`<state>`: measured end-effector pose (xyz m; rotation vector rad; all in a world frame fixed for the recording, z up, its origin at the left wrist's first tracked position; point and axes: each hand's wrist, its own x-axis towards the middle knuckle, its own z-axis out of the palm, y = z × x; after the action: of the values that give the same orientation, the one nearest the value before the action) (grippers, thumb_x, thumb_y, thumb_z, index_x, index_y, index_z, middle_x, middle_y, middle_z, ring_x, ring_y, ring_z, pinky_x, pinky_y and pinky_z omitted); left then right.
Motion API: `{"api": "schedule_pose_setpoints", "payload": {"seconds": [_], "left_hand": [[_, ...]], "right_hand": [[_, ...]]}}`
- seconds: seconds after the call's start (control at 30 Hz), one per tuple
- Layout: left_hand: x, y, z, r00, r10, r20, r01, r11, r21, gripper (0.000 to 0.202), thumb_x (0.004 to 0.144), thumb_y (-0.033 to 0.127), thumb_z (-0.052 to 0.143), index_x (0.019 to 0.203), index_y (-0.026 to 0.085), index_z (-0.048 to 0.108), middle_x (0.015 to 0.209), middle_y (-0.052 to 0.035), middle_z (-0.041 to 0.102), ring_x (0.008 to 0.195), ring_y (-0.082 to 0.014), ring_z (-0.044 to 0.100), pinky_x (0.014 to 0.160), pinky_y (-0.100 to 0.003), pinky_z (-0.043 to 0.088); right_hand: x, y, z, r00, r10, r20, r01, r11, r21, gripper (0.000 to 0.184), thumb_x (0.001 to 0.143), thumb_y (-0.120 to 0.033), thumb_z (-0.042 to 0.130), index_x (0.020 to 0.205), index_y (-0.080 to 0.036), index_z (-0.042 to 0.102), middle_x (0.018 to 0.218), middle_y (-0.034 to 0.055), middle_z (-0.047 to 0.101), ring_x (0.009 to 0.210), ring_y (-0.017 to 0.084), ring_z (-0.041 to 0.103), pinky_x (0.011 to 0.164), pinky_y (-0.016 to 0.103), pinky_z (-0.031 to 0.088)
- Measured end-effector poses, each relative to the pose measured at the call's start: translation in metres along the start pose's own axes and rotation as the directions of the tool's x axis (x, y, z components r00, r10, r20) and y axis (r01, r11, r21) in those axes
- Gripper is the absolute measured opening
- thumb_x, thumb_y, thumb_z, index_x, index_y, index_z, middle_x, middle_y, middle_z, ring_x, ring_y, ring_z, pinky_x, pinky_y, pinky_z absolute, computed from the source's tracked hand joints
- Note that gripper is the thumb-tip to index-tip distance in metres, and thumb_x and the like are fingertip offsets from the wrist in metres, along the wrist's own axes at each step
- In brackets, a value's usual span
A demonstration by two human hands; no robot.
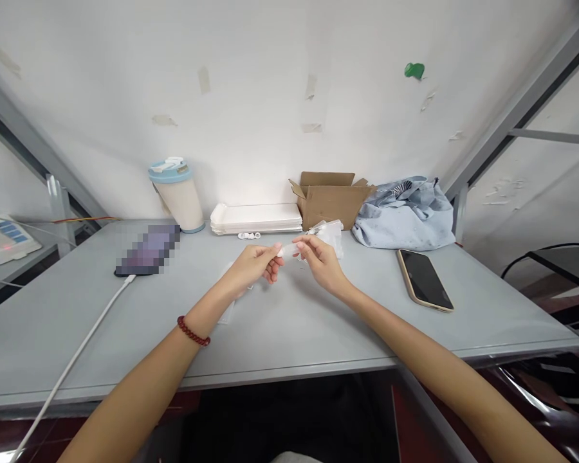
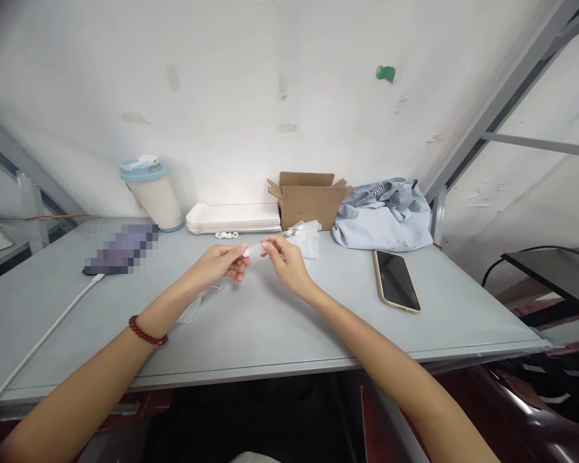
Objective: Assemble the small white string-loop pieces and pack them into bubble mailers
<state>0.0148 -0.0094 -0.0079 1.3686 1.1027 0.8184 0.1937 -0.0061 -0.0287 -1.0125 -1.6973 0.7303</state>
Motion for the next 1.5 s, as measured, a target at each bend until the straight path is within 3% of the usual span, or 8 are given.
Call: {"api": "schedule_pose_setpoints", "payload": {"seconds": [0.1,0.23,0.43,0.63,1.03,1.2,1.5], "left_hand": [[0.000,0.000,0.001,1.000,0.009,-0.022,-0.009,1.000,0.001,0.047,0.079,0.059,0.055,0.066,0.014,0.060,0.052,0.0000,0.053,0.047,-0.0114,0.052,0.052,-0.027,0.044],[-0.002,0.001,0.003,0.998,0.035,-0.060,-0.033,0.999,0.038,0.047,0.078,0.060,0.054,0.063,0.015,0.058,0.050,0.0020,0.049,0.044,-0.0105,0.047,0.048,-0.026,0.041],[-0.007,0.002,0.010,0.953,0.288,-0.098,-0.243,0.914,0.324,0.045,0.082,0.055,0.049,0.056,0.019,0.051,0.051,0.0000,0.052,0.057,-0.0145,0.053,0.058,-0.025,0.040],[-0.011,0.004,0.013,0.894,0.441,-0.076,-0.342,0.785,0.517,0.039,0.085,0.049,0.046,0.063,0.019,0.056,0.058,-0.0006,0.057,0.057,-0.0142,0.052,0.061,-0.026,0.039],[-0.009,-0.003,0.014,0.864,0.503,-0.029,-0.400,0.718,0.569,0.021,0.084,0.037,0.053,0.081,0.019,0.063,0.079,-0.0057,0.069,0.076,-0.0191,0.062,0.071,-0.028,0.045],[-0.007,-0.005,0.013,0.853,0.521,-0.002,-0.405,0.667,0.626,0.020,0.085,0.035,0.051,0.083,0.019,0.064,0.082,-0.0062,0.069,0.076,-0.0192,0.061,0.070,-0.028,0.044],[-0.006,-0.004,0.012,0.858,0.512,0.035,-0.435,0.689,0.581,0.019,0.086,0.028,0.045,0.086,0.018,0.061,0.080,-0.0048,0.068,0.073,-0.0173,0.062,0.072,-0.028,0.045]], "right_hand": [[-0.001,-0.003,-0.001,0.998,-0.062,0.015,0.063,0.993,-0.097,0.026,0.086,-0.041,0.051,0.095,-0.018,0.060,0.077,0.0029,0.062,0.069,0.014,0.054,0.063,0.026,0.041],[-0.003,-0.008,-0.001,0.993,-0.103,0.057,0.111,0.982,-0.150,0.026,0.089,-0.040,0.046,0.086,-0.018,0.059,0.072,0.0026,0.060,0.064,0.013,0.051,0.060,0.026,0.039],[-0.001,-0.004,-0.003,0.997,-0.012,0.080,0.020,0.994,-0.104,0.036,0.089,-0.048,0.041,0.076,-0.018,0.054,0.065,-0.0003,0.050,0.061,0.012,0.044,0.059,0.026,0.035],[0.003,0.001,-0.003,0.994,0.056,0.098,-0.057,0.998,0.010,0.045,0.086,-0.058,0.042,0.063,-0.019,0.042,0.060,-0.0032,0.040,0.059,0.010,0.038,0.060,0.025,0.037],[0.008,0.000,-0.006,0.969,0.189,0.157,-0.215,0.962,0.171,0.053,0.076,-0.067,0.049,0.055,-0.021,0.033,0.052,-0.0054,0.030,0.050,0.008,0.029,0.049,0.025,0.028],[0.009,0.002,-0.003,0.919,0.305,0.251,-0.377,0.867,0.326,0.055,0.070,-0.065,0.058,0.054,-0.022,0.028,0.052,-0.0083,0.021,0.046,0.005,0.019,0.046,0.023,0.015],[0.007,-0.006,-0.010,0.841,0.366,0.399,-0.510,0.782,0.359,0.045,0.075,-0.051,0.061,0.055,-0.019,0.038,0.047,-0.0098,0.022,0.044,0.004,0.017,0.046,0.023,0.017]]}}
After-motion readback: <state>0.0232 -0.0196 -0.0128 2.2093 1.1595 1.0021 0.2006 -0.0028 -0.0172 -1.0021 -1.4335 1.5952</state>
